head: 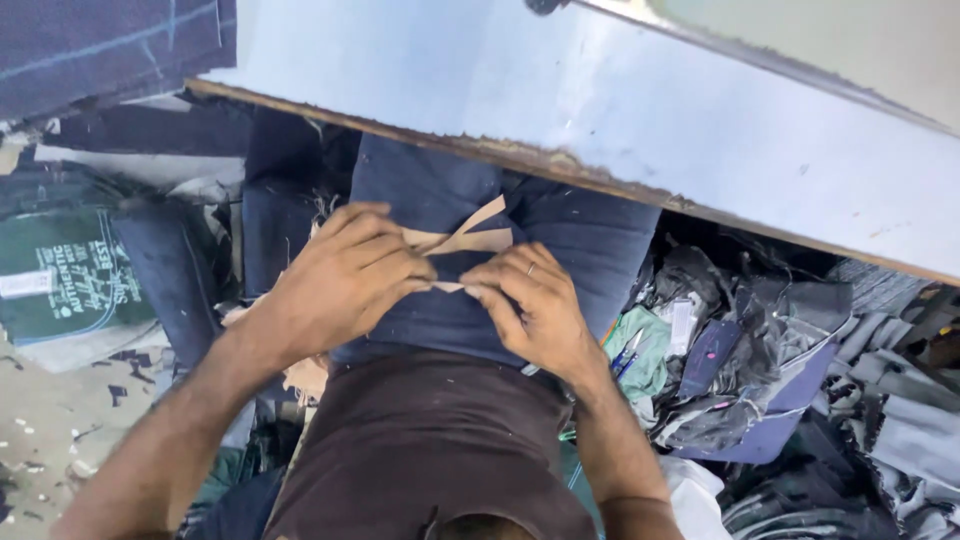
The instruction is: The person operates an industrial sewing machine to stitch a beige strip onto the edge of a dark denim fabric piece. They repeatedly guide the fabric through the machine, cut the thread, and handle the denim pieces, occasionally picking up new strips from their lap.
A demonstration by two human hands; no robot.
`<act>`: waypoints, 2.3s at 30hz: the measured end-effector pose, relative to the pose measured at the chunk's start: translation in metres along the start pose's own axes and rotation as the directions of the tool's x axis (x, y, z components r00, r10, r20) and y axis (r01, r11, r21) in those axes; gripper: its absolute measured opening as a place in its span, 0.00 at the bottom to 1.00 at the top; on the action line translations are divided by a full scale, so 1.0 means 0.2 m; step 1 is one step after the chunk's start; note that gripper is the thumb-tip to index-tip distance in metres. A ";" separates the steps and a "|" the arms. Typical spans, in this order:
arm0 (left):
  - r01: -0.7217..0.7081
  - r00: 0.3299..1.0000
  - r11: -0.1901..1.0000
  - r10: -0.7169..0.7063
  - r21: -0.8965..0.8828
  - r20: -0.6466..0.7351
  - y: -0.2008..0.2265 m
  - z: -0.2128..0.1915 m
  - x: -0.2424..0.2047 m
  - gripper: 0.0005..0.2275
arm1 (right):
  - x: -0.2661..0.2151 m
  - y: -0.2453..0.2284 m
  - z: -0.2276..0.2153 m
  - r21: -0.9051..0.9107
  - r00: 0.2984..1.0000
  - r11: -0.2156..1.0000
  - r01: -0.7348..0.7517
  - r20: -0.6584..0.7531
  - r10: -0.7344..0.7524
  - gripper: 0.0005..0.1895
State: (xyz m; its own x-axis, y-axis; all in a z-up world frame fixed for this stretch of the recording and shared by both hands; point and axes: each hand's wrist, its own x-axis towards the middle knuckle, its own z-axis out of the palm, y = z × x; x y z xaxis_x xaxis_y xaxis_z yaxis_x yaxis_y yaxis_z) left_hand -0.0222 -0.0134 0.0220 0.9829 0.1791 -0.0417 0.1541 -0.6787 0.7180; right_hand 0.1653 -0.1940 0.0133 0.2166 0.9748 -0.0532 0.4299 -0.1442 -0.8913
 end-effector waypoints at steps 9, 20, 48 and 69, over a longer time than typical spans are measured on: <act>0.234 0.954 0.960 -0.196 -0.154 0.225 -0.06 -0.14 0.01 0.11 | 0.02 -0.02 -0.08 0.178 0.969 0.954 -0.241 0.090 0.228 0.06; 0.322 0.943 0.888 -0.333 -0.327 0.022 -0.04 -0.32 0.34 0.10 | -0.01 0.06 -0.12 0.381 0.940 0.885 -0.269 -0.097 0.327 0.12; -0.103 0.764 0.825 0.423 0.556 -0.487 -0.25 -0.45 0.88 0.02 | 0.55 0.12 -0.43 -0.746 0.953 0.659 -0.089 -0.257 -0.161 0.23; 0.932 0.191 0.355 -0.656 -0.076 -0.730 -0.58 -0.84 0.11 0.15 | 0.56 0.07 -0.42 -0.715 0.943 0.693 -0.092 -0.286 -0.170 0.24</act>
State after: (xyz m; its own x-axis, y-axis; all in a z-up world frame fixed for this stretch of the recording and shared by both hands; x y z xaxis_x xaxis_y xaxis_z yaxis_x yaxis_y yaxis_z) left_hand -0.0346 0.1886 0.0535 0.0132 0.9995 0.0281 0.9630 -0.0203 0.2688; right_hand 0.2690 -0.1011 0.0317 0.3817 0.8952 0.2301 0.9047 -0.3108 -0.2914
